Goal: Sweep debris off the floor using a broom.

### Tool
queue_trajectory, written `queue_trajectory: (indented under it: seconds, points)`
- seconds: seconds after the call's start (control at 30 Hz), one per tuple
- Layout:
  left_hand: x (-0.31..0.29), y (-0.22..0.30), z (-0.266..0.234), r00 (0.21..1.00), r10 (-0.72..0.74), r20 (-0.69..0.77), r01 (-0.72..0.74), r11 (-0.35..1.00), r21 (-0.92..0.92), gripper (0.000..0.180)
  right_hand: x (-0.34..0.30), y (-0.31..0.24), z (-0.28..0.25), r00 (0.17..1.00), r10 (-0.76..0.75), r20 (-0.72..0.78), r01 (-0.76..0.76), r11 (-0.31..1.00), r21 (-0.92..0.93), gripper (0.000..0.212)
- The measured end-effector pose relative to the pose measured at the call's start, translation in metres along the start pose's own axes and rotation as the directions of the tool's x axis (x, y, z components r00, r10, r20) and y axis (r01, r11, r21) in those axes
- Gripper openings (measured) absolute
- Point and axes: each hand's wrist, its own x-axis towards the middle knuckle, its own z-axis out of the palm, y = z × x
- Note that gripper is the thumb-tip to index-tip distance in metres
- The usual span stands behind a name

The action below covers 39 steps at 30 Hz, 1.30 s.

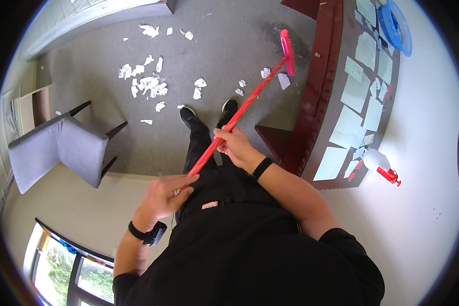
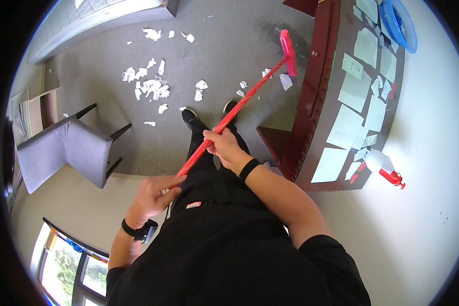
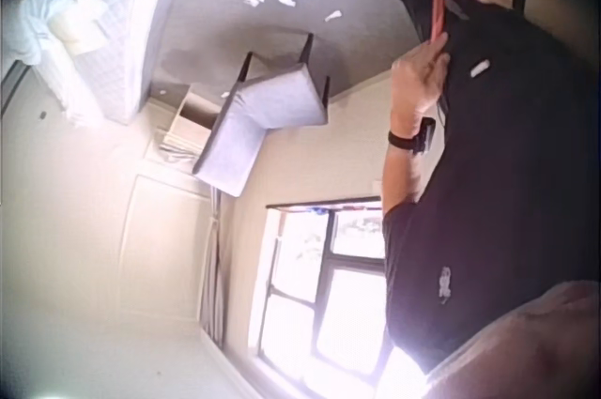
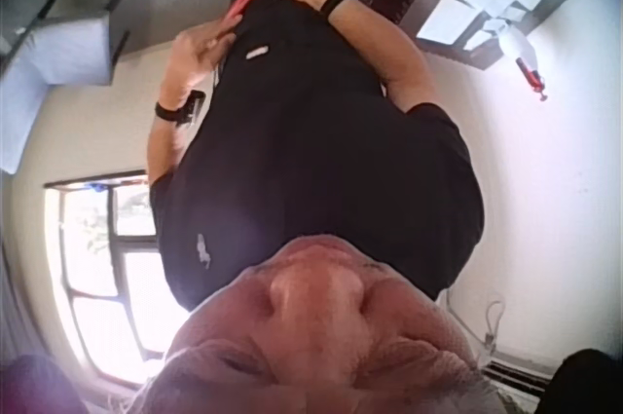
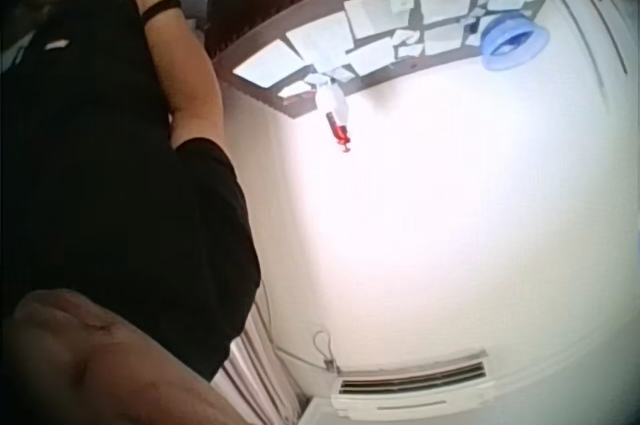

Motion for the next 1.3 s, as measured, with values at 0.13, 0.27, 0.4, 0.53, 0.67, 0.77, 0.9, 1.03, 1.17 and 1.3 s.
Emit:
queue_trajectory:
  seconds: [0.13,0.27,0.4,0.53,0.67,0.77,0.9,1.03,1.17,1.3]
  points:
    - [0.036,-0.011,0.023,0.999,0.054,0.008,-0.054,0.999,-0.003,0.033,0.011,-0.015,-0.027,0.974,-0.023,-0.227,0.022,1.000,-0.006,0.014]
    - [0.079,-0.006,0.041,0.977,0.204,0.067,-0.213,0.957,0.195,0.035,0.034,-0.040,-0.062,0.931,0.072,-0.358,-0.075,0.997,0.007,0.014]
    - [0.090,0.014,0.037,0.983,0.143,0.116,-0.180,0.878,0.444,0.034,0.056,-0.053,-0.067,0.957,0.120,-0.263,-0.124,0.992,-0.002,0.012]
    - [0.052,0.033,0.026,0.991,0.126,0.043,-0.129,0.841,0.526,0.032,0.054,-0.048,-0.026,0.997,0.078,0.004,-0.078,0.997,-0.029,0.008]
    - [0.017,0.058,0.005,0.975,0.196,-0.101,-0.137,0.899,0.415,0.031,0.030,-0.051,0.032,0.975,-0.014,0.222,0.024,0.999,-0.039,0.011]
    - [0.001,0.072,-0.011,0.977,0.179,-0.114,-0.136,0.940,0.314,0.028,0.013,-0.052,0.056,0.961,-0.031,0.275,0.056,0.995,-0.081,0.015]
    - [-0.011,0.074,-0.021,0.994,0.082,-0.078,-0.074,0.992,0.098,0.026,-0.011,-0.052,0.065,0.982,-0.054,0.180,0.096,0.969,-0.227,0.012]
    - [-0.007,0.067,-0.012,0.990,0.087,-0.114,-0.082,0.995,0.051,0.026,-0.018,-0.049,0.037,0.993,0.031,0.114,0.002,0.961,-0.277,0.011]
    - [0.028,0.049,0.008,0.978,0.153,-0.140,-0.138,0.984,0.112,0.024,0.004,-0.045,0.001,0.989,0.122,-0.083,-0.135,0.976,-0.172,0.016]
    - [0.046,0.062,0.012,0.970,0.237,-0.061,-0.199,0.909,0.367,0.022,0.027,-0.044,-0.019,0.973,0.224,-0.054,-0.224,0.975,0.010,0.011]
